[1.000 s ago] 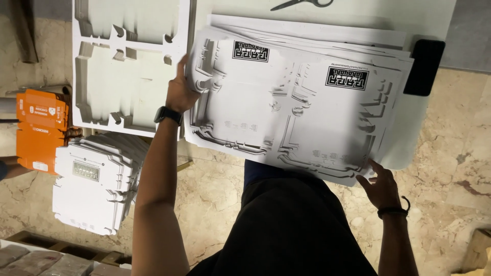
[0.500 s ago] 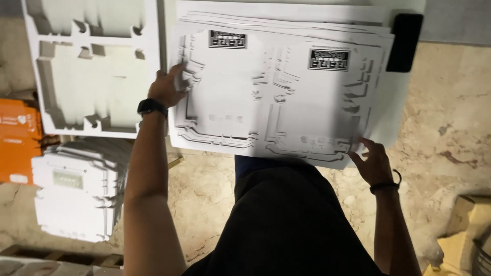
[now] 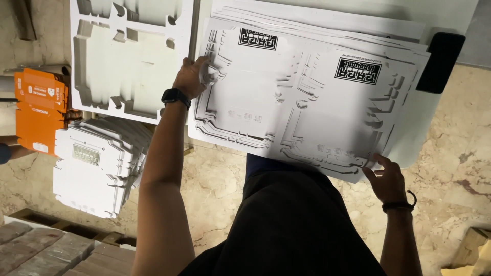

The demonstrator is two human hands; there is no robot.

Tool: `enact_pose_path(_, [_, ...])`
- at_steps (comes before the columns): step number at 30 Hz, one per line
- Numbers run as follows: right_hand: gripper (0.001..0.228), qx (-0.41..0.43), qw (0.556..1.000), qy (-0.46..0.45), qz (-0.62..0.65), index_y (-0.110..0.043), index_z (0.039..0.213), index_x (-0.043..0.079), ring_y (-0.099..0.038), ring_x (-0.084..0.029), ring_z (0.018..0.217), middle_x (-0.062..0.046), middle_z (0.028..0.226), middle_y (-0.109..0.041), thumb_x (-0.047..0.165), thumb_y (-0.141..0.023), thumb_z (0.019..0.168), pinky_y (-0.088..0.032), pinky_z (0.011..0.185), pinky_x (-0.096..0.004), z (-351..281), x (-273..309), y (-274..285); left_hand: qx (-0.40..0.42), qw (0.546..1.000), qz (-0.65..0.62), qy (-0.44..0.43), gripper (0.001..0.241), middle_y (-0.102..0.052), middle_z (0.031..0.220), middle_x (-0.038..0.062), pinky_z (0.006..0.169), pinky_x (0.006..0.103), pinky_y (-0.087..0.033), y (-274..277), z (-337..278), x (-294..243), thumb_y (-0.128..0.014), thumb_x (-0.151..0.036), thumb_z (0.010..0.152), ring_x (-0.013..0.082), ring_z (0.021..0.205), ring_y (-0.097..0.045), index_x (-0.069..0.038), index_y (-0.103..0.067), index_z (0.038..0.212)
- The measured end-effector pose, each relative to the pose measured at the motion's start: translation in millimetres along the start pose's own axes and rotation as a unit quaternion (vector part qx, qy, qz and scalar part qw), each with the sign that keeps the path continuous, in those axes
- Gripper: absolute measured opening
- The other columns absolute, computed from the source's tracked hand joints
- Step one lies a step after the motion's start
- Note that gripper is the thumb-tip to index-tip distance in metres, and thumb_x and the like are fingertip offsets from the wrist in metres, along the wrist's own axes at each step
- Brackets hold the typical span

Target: Removing the excess outer frame from die-cut cardboard sheets to extract the final product shapes.

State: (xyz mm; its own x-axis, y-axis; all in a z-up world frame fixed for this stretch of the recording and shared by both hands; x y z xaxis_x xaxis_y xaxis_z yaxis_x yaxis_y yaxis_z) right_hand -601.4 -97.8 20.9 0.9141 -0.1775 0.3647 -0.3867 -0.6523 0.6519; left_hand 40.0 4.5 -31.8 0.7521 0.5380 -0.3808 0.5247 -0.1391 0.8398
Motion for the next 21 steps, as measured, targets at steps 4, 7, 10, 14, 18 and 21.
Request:
enact_pose_path(4, [0.053,-0.009,1.0,0.028,-0.006,-0.061,0.139,0.014,-0.07,-0.035,0.106,-0.02,0.135,-0.057,0.027,-0.071,0.089,-0.052,0.094,-0.049,5.6,-3.0,-1.6,-0.007,1.0,-0.006,0.002,0.066,-0.048,0.125,0.02,0.094,0.0526,-0.055,8.7,-6.3,-12.3,-0.07,-0.004,0.086,0.0446,0.115,-0.059,-0.028,-0.052,0.144])
enact_pose_path(7, [0.058,-0.005,0.999,0.036,-0.011,-0.058,0.143,0.007,-0.07,-0.038,0.107,-0.023,0.137,-0.057,0.025,-0.072,0.089,-0.054,0.09,-0.052,6.1,0.8,-1.4,0.012,1.0,-0.005,0.007,0.071,-0.043,0.126,0.021,0.082,0.055,-0.06,15.2,-10.6,-27.2,-0.061,0.0,0.086,0.0483,0.089,-0.068,-0.031,-0.049,0.148])
enact_pose_path(10, [0.04,-0.004,0.998,0.052,-0.017,-0.065,0.127,0.009,-0.072,-0.04,0.102,-0.024,0.132,-0.063,0.021,-0.074,0.09,-0.056,0.085,-0.052,5.9,3.9,-1.3,0.095,0.994,-0.019,0.057,0.065,-0.054,0.12,0.022,0.09,0.0498,-0.056,19.5,-18.5,-40.5,-0.06,-0.011,0.092,0.0379,0.096,-0.067,-0.039,-0.044,0.148])
enact_pose_path(14, [0.046,-0.007,0.999,0.045,-0.005,-0.064,0.132,0.009,-0.07,-0.042,0.107,-0.025,0.136,-0.058,0.022,-0.073,0.089,-0.055,0.087,-0.052,2.1,6.0,-1.1,0.105,0.991,-0.058,0.066,0.055,-0.052,0.129,0.016,0.082,0.0463,-0.061,33.4,-31.6,-54.2,-0.059,-0.008,0.096,0.0356,0.101,-0.067,-0.038,-0.05,0.141])
enact_pose_path(18, [0.059,-0.012,0.999,0.031,0.006,-0.059,0.145,0.008,-0.068,-0.042,0.104,-0.026,0.142,-0.046,0.023,-0.073,0.089,-0.054,0.092,-0.052,-2.9,14.5,-1.5,0.08,0.996,0.04,0.021,0.071,-0.057,0.123,0.016,0.083,0.0534,-0.059,23.9,-26.2,-41.0,-0.059,0.002,0.08,0.0452,0.097,-0.067,-0.032,-0.051,0.142])
enact_pose_path(21, [0.057,-0.028,0.998,0.061,0.006,-0.061,0.142,0.008,-0.07,-0.043,0.099,-0.028,0.141,-0.046,0.021,-0.075,0.088,-0.056,0.089,-0.053,2.9,5.7,-5.4,0.04,0.992,0.122,-0.001,0.058,-0.059,0.12,0.019,0.077,0.056,-0.059,20.0,-23.6,-39.4,-0.065,-0.01,0.083,0.0488,0.087,-0.069,-0.024,-0.056,0.138])
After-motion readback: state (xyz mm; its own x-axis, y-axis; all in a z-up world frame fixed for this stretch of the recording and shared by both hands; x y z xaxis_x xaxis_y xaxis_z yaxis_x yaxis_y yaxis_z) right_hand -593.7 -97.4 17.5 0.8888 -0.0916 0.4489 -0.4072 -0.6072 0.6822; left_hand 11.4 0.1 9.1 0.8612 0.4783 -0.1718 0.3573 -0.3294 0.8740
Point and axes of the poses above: each hand's wrist, its own z-axis towards the middle knuckle, its own y-axis out of the back of the hand, x = y × z, the point moved 8 cm from there along z, towards the middle knuckle
